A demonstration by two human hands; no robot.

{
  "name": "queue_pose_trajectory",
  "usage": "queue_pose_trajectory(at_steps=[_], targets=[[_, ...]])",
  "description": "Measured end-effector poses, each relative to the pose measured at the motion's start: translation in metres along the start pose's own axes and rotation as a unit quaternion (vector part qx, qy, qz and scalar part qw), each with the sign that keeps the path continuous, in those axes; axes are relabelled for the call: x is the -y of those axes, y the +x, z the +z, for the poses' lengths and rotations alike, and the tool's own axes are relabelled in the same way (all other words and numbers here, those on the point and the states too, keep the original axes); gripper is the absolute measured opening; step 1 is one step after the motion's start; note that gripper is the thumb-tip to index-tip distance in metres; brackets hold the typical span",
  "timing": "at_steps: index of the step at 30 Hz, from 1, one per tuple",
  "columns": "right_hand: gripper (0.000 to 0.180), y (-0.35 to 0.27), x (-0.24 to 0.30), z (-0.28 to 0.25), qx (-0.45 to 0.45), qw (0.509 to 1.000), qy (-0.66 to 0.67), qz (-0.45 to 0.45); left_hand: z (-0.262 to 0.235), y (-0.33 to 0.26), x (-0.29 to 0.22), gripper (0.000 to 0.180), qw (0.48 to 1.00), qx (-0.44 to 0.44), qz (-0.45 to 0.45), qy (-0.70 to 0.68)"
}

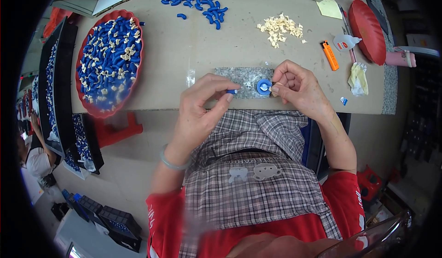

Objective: The person assembles small blue plastic components and gold star components by hand at a workstation.

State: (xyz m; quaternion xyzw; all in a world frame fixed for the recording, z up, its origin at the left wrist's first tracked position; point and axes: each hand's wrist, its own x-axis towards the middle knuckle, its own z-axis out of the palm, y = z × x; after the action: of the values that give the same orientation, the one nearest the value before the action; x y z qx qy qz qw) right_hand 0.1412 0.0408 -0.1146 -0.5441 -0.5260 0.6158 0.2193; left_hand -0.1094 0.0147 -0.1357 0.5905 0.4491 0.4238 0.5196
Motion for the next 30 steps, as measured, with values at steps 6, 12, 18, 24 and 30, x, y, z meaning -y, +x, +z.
queue_pose_trajectory(at_steps=[6,12,18,24,30], targets=[[0.018,-0.001,0.007,0.003,-0.004,0.995,-0.094,-0.027,0.001,0.0,0.0,0.02,1.0,0.002,0.003,-0.017],[0.02,-0.004,0.008,-0.002,0.015,0.999,0.04,-0.025,0.008,-0.001,-0.003,0.017,1.0,0.021,0.006,-0.002],[0.022,-0.012,0.0,0.017,0.024,0.972,0.229,-0.044,0.019,0.0,-0.002,0.017,0.999,0.038,0.016,-0.034],[0.021,-0.013,-0.005,0.03,0.03,0.952,0.295,-0.069,0.024,-0.001,-0.002,0.016,0.998,0.037,0.007,-0.051],[0.02,-0.013,-0.008,0.031,0.045,0.954,0.287,-0.075,0.025,-0.001,-0.003,0.017,0.999,0.04,0.019,-0.022]])
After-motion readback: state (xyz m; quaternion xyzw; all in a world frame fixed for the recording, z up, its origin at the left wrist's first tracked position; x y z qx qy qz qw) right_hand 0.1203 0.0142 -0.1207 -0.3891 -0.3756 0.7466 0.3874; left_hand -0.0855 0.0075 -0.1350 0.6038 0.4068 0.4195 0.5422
